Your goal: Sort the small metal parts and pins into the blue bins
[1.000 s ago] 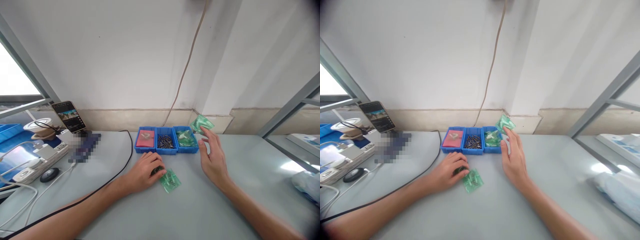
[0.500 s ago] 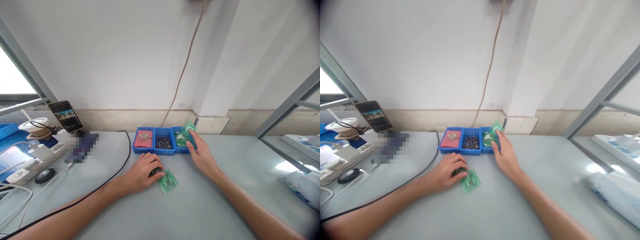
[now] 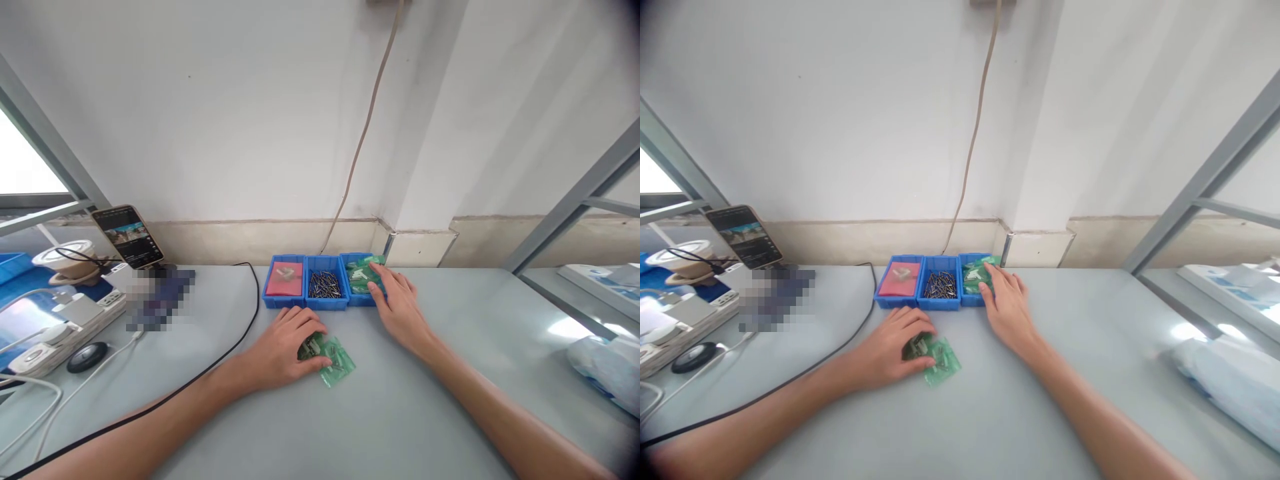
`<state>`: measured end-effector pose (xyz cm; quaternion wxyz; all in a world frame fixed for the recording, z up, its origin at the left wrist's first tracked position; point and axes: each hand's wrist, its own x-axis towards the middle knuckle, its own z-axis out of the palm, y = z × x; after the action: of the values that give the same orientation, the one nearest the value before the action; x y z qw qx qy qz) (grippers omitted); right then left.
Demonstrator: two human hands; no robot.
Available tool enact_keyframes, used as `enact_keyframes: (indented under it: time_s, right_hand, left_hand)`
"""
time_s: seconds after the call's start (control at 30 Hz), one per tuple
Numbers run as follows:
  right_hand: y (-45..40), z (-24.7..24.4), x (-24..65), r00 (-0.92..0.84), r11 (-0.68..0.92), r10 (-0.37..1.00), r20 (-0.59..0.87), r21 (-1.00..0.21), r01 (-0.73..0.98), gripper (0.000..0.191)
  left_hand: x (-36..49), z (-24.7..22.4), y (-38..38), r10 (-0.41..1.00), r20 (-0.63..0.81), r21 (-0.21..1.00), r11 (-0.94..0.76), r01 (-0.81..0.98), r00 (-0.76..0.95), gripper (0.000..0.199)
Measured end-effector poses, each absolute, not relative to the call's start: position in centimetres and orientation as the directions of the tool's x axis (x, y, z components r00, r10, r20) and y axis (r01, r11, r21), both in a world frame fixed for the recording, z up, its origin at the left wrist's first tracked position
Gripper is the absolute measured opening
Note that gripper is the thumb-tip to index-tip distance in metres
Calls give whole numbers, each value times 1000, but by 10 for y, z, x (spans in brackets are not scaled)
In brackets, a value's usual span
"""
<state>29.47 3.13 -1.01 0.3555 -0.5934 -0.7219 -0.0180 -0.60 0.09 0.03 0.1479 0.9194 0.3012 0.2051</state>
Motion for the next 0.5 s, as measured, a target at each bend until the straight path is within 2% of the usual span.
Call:
enact_keyframes:
  time_s: [0.17, 0.3, 0.4, 0.5]
  right_hand:
    - [27, -4, 292, -31, 319, 781, 624, -356, 878, 39]
    - [14, 4, 283, -70, 405, 697, 714, -311, 860, 32]
    - [0, 7, 270, -205, 554, 671, 712, -299, 777, 29]
    - [-16, 9, 257, -413, 686, 682, 604, -334, 646, 27]
  left_hand:
    - [-5, -5, 0, 631, 327, 342, -773, 534, 704, 50]
    - [-5, -11, 1, 676, 342, 311, -737, 600, 653, 56]
    - [-5, -12, 1, 671, 351, 317, -742, 591, 653, 50]
    - [-5, -12, 3, 629, 364, 331, -777, 536, 687, 39]
